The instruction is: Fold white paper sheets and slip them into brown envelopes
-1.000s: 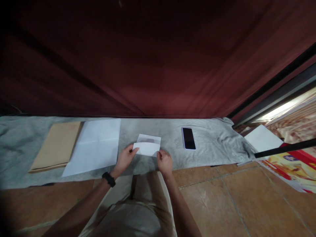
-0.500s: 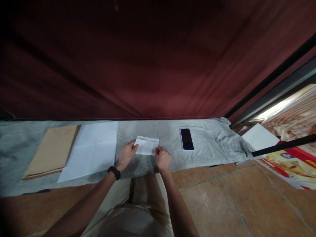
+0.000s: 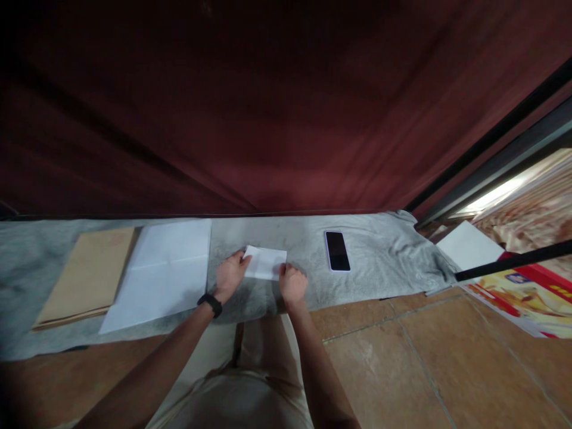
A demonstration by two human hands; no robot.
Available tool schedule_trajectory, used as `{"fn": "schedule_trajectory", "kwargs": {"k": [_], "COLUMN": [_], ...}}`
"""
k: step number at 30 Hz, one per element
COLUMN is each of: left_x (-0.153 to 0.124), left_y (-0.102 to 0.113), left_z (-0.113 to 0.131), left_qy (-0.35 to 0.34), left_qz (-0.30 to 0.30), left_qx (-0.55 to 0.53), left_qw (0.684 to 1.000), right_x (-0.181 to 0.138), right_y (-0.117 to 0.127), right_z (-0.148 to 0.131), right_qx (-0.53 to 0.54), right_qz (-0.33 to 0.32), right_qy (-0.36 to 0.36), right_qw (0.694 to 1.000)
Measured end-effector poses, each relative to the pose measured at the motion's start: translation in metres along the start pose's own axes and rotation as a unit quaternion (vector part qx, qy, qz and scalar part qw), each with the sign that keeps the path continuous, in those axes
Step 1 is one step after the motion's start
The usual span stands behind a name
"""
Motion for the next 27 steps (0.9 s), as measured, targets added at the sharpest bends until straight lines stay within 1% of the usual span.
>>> {"fn": "schedule_trajectory", "kwargs": {"k": [5,11,14,19,22,25,27], "left_x": [0.0,-0.002,-0.002,-0.003,-0.002,-0.001,-0.001], "left_y": [-0.003,-0.006,-0.006,-0.005,-0.004,-0.004,-0.004], "left_z": [0.001,0.002,0.002,0.003,0.002,0.002,0.002], "left_qy": [0.009,0.0,-0.002,-0.007,-0.011,-0.012,-0.014], "left_qz": [0.002,0.032,0.031,0.028,0.032,0.025,0.02], "left_qx": [0.005,0.002,0.002,0.003,0.0,0.003,0.004], "left_qw": [1.0,0.999,1.0,1.0,0.999,1.0,1.0], "right_x": [0.003,0.003,0.003,0.003,-0.003,-0.012,-0.018], "right_y": [-0.001,-0.009,-0.012,-0.009,-0.011,-0.019,-0.026], "right_z": [-0.002,0.0,0.001,0.0,-0.008,-0.019,-0.024], "right_qx": [-0.004,-0.008,0.006,0.032,0.074,0.121,0.134], "right_qz": [0.01,0.047,0.079,0.146,0.176,0.177,0.17], "right_qy": [0.018,0.028,0.045,0.078,0.127,0.193,0.219], "right_qw": [1.0,0.998,0.996,0.986,0.973,0.958,0.951]}}
Point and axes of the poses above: each hand's wrist, its own x-axis towards the middle knuckle, its own y-axis out of the back of the hand, z = x × y, the point moved 3 cm from there along x, towards the middle knuckle, and after that the axes turned 13 degrees about z, right-handed, at the moved point
